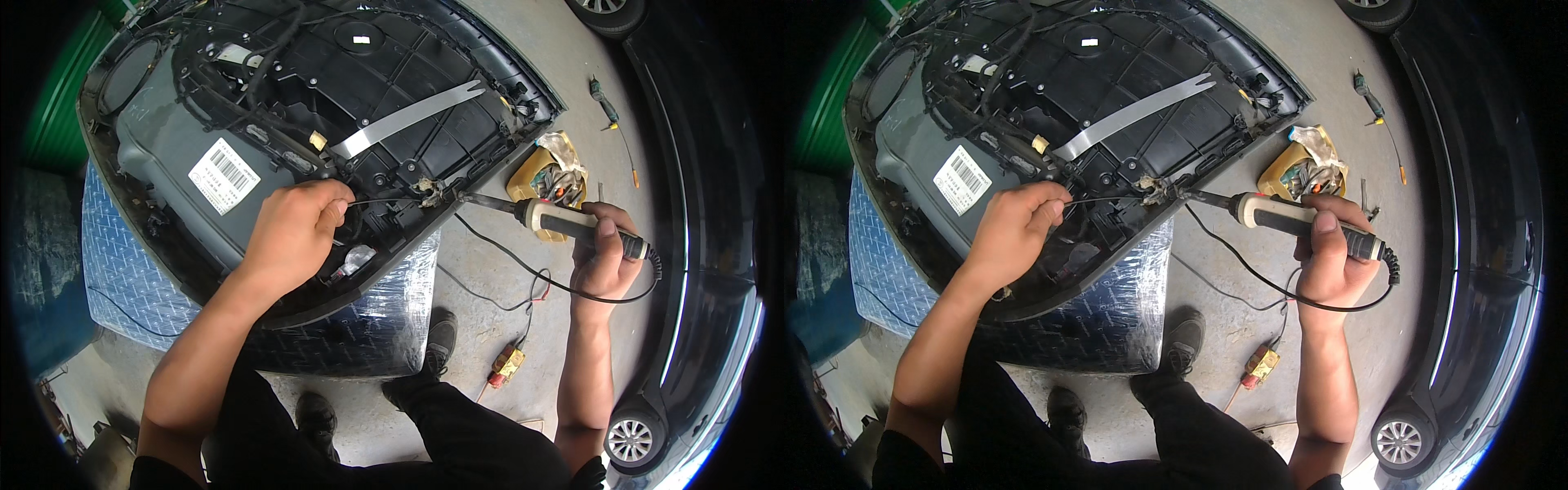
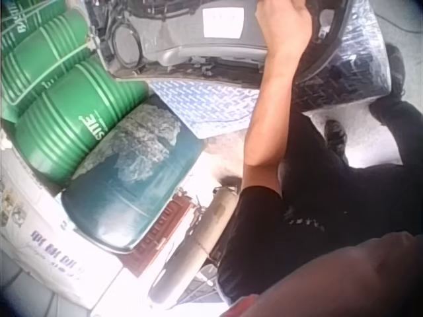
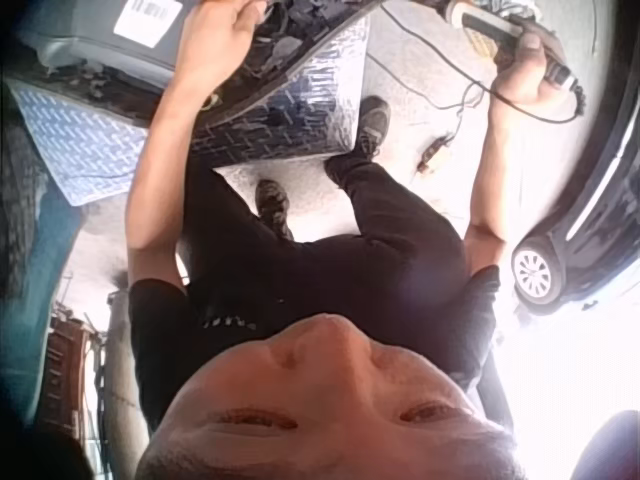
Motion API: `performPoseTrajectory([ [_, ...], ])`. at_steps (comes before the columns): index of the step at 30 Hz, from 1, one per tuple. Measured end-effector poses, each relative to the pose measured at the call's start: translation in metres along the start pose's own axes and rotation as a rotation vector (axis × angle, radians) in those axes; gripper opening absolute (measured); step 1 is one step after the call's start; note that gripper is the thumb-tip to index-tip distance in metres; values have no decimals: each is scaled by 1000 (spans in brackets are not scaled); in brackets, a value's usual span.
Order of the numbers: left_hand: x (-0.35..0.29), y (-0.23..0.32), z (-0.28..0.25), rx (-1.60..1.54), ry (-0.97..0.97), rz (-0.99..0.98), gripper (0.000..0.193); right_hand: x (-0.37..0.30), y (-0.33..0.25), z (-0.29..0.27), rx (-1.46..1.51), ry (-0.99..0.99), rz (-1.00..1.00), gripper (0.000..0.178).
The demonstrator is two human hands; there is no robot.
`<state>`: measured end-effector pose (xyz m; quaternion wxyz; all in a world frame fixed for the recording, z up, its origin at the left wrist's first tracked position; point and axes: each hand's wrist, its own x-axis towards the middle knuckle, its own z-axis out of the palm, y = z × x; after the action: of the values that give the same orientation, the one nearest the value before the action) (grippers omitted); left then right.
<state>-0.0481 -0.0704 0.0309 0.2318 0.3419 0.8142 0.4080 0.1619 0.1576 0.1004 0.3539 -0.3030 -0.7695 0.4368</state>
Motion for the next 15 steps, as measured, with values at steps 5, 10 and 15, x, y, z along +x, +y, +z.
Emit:
performPoseTrajectory([
  [5,0,1,-2,-45,-35,-57,13,0,0,0,-5,-2,-2,28],
  [10,1,-2,-2,-63,-18,-42,14,-1,-1,1,-2,10,7,29],
  [15,3,-8,-9,-62,90,-27,14,-2,3,-4,4,2,-10,31],
])
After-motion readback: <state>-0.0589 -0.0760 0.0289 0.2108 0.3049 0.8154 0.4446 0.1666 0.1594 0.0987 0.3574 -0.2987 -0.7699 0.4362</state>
